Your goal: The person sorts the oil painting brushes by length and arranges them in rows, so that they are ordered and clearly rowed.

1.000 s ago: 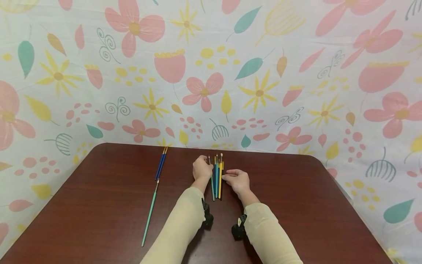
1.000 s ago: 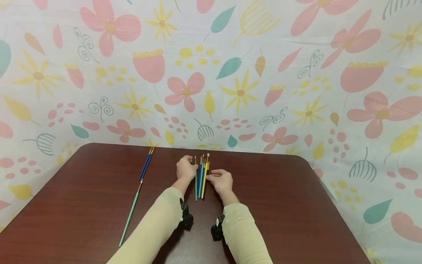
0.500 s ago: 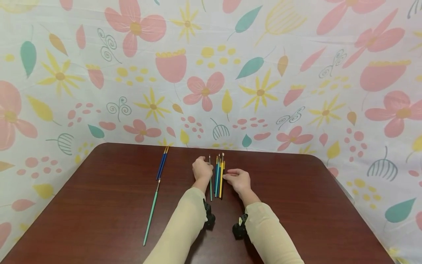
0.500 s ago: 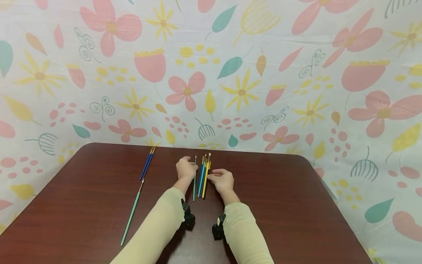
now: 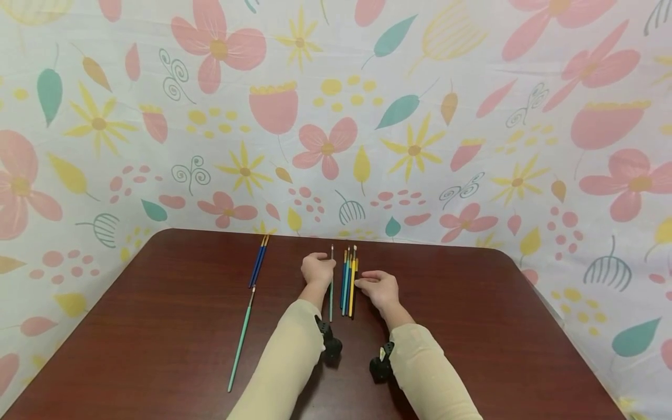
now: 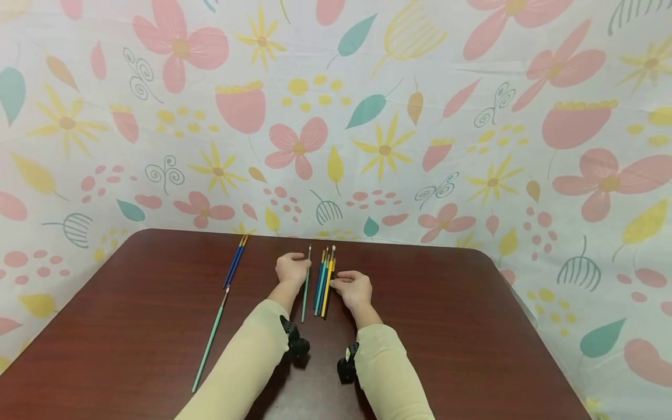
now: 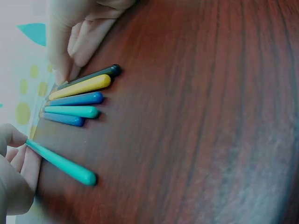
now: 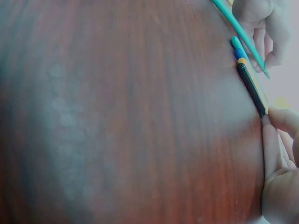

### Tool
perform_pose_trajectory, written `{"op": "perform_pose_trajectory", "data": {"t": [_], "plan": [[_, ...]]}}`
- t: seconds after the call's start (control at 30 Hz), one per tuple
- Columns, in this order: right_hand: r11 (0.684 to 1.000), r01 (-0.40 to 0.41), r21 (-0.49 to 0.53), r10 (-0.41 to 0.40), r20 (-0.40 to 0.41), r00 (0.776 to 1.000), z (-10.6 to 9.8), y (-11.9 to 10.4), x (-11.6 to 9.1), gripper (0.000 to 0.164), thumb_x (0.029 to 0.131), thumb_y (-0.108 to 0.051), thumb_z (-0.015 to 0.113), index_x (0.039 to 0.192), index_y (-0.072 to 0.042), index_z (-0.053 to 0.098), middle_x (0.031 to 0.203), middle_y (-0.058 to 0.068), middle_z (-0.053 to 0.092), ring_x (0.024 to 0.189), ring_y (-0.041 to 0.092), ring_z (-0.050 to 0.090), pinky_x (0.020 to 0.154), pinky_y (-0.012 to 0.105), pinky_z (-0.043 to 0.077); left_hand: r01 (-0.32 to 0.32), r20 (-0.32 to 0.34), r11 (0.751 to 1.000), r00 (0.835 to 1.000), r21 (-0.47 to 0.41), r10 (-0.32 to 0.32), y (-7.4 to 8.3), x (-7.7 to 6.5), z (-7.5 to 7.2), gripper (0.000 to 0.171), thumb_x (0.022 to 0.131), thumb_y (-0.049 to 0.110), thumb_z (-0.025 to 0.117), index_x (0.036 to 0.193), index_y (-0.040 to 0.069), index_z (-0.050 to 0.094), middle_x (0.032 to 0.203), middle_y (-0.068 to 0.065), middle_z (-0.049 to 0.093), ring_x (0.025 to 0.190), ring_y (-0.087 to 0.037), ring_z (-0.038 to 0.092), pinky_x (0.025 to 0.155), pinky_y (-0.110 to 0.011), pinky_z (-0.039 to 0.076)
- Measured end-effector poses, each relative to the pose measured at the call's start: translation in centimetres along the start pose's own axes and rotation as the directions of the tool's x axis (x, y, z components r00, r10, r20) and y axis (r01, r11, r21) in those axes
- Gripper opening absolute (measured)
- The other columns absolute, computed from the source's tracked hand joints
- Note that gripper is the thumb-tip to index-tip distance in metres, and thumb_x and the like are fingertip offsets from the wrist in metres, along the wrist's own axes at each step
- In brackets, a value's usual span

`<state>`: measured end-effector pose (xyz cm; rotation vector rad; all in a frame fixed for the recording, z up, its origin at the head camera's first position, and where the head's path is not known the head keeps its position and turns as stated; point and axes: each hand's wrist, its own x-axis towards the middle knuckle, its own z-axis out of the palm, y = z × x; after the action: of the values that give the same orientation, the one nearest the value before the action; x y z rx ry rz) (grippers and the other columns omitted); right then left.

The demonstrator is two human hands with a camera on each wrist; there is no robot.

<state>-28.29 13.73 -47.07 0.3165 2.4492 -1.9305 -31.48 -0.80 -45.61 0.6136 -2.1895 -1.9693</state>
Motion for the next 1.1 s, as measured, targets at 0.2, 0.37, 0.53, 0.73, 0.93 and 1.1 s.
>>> {"op": "perform_pose_trajectory", "data": {"t": [0.2, 0.37, 0.53, 0.73, 0.93, 1.1], "plan": [[1.0, 0.008, -0.004, -0.008, 0.0, 1.0, 0.0, 0.2, 0.1, 0.035, 0.081, -0.007, 0.073, 0.113, 0.003, 0.064, 0.106, 0.022, 0.067, 0.094, 0.025, 0.068, 0.082, 0.037, 0.057, 0.045, 0.079, 0.996, 0.996, -0.077, -0.039, -0.1, 0.3, -0.8, 0.027, 0.087, 0.011, 0.064, 0.113, 0.003, 0.066, 0.111, -0.017, 0.064, 0.09, -0.029, 0.065, 0.08, -0.041, 0.054], [1.0, 0.01, 0.005, -0.01, 0.005, 1.0, 0.0, 0.1, 0.0, 0.035, 0.081, -0.006, 0.072, 0.114, 0.003, 0.063, 0.106, 0.022, 0.067, 0.095, 0.024, 0.068, 0.082, 0.037, 0.057, 0.095, 0.165, 0.984, 0.984, -0.154, -0.069, -0.3, 1.0, -1.7, 0.029, 0.088, 0.011, 0.061, 0.116, 0.003, 0.065, 0.118, -0.017, 0.06, 0.095, -0.024, 0.062, 0.081, -0.036, 0.055], [1.0, 0.009, 0.006, -0.009, 0.005, 1.0, 0.0, 0.2, 0.0, 0.035, 0.08, -0.006, 0.072, 0.113, 0.004, 0.064, 0.106, 0.023, 0.067, 0.094, 0.024, 0.068, 0.081, 0.037, 0.057, 0.127, 0.287, 0.975, 0.955, -0.181, -0.071, -0.5, 1.6, -2.8, 0.037, 0.09, 0.008, 0.057, 0.126, 0.0, 0.058, 0.122, -0.019, 0.058, 0.104, -0.025, 0.06, 0.084, -0.035, 0.055], [1.0, 0.015, -0.008, -0.015, 0.004, 1.0, 0.0, 0.2, 0.1, 0.034, 0.081, -0.007, 0.073, 0.112, 0.003, 0.064, 0.106, 0.022, 0.067, 0.093, 0.025, 0.068, 0.081, 0.037, 0.057, 0.126, 0.361, 0.979, 0.931, -0.159, -0.061, -0.6, 2.0, -3.9, 0.038, 0.093, 0.008, 0.053, 0.13, 0.002, 0.055, 0.124, -0.019, 0.056, 0.107, -0.025, 0.057, 0.09, -0.037, 0.053], [1.0, 0.013, -0.007, -0.013, 0.009, 1.0, -0.1, 0.1, 0.2, 0.033, 0.081, -0.007, 0.072, 0.112, 0.003, 0.065, 0.108, 0.023, 0.066, 0.092, 0.025, 0.068, 0.082, 0.037, 0.057, 0.104, 0.378, 0.983, 0.925, -0.15, -0.04, 0.0, 1.8, -4.9, 0.037, 0.094, 0.007, 0.052, 0.13, 0.0, 0.054, 0.124, -0.022, 0.055, 0.101, -0.024, 0.059, 0.087, -0.036, 0.054], [1.0, 0.009, 0.0, -0.009, 0.01, 1.0, -0.1, 0.1, 0.2, 0.034, 0.081, -0.007, 0.072, 0.112, 0.003, 0.064, 0.107, 0.023, 0.067, 0.09, 0.022, 0.069, 0.081, 0.036, 0.057, 0.109, 0.374, 0.986, 0.926, -0.127, -0.054, 0.7, 1.5, -5.8, 0.038, 0.094, 0.009, 0.054, 0.13, 0.0, 0.053, 0.123, -0.021, 0.058, 0.095, -0.021, 0.063, 0.083, -0.033, 0.056]]}}
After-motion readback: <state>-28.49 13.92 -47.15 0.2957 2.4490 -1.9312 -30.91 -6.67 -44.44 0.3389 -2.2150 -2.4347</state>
